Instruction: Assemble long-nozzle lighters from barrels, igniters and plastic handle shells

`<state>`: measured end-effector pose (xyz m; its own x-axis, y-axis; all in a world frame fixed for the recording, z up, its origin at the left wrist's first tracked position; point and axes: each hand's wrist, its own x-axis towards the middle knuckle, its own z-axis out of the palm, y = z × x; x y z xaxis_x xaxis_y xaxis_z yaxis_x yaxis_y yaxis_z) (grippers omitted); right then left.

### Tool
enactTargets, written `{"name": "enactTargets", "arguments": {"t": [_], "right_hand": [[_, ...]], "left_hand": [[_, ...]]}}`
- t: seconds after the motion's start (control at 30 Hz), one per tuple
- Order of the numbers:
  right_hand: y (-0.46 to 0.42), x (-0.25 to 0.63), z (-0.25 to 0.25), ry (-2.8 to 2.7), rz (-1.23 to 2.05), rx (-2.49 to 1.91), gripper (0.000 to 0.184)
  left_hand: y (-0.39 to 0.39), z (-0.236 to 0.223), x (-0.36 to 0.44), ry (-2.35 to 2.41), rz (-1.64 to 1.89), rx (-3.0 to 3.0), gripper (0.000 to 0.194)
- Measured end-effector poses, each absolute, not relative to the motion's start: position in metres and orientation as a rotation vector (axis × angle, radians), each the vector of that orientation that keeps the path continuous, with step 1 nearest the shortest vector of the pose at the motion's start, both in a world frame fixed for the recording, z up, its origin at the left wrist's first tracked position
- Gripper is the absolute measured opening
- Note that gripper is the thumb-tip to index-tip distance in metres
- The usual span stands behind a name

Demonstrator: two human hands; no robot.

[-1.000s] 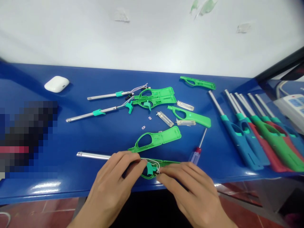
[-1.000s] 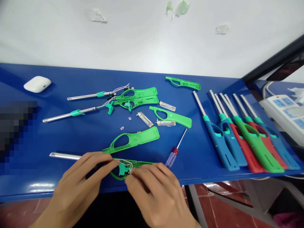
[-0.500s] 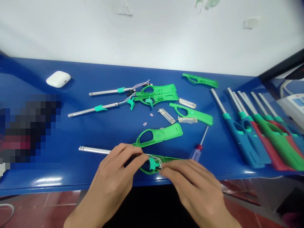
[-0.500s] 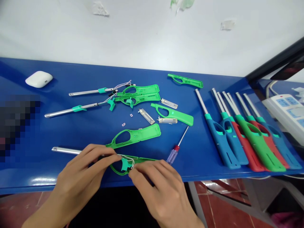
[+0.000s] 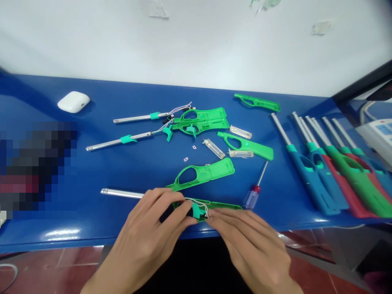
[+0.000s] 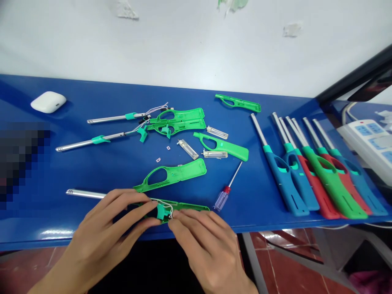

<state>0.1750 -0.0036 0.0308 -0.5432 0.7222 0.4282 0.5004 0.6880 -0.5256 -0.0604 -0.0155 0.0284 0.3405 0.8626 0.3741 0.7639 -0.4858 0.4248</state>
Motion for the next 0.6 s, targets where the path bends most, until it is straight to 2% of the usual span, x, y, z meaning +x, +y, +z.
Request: {"name": "enactTargets", "arguments": {"t": [0.23,0.43,0.6], "right_hand": [[-0.011,0.168,0.029,-2.271,0.192,-0.975,0.03],[-0.014,0.177,0.03,-2.365,0.228,-0.998,0.037],[-0.009,0.181,0.028,-2.34,0.221,-1.001,0.031]], "left_hand": [[-0.013,0.03,-0.058,1.494,0.819,2.427,0.009],[-0.017,0.029,-0.06,1.503,0.768,2.445,0.02],[-0.022,0.024,-0.06,1.569,0.689,2.446,0.024]]}}
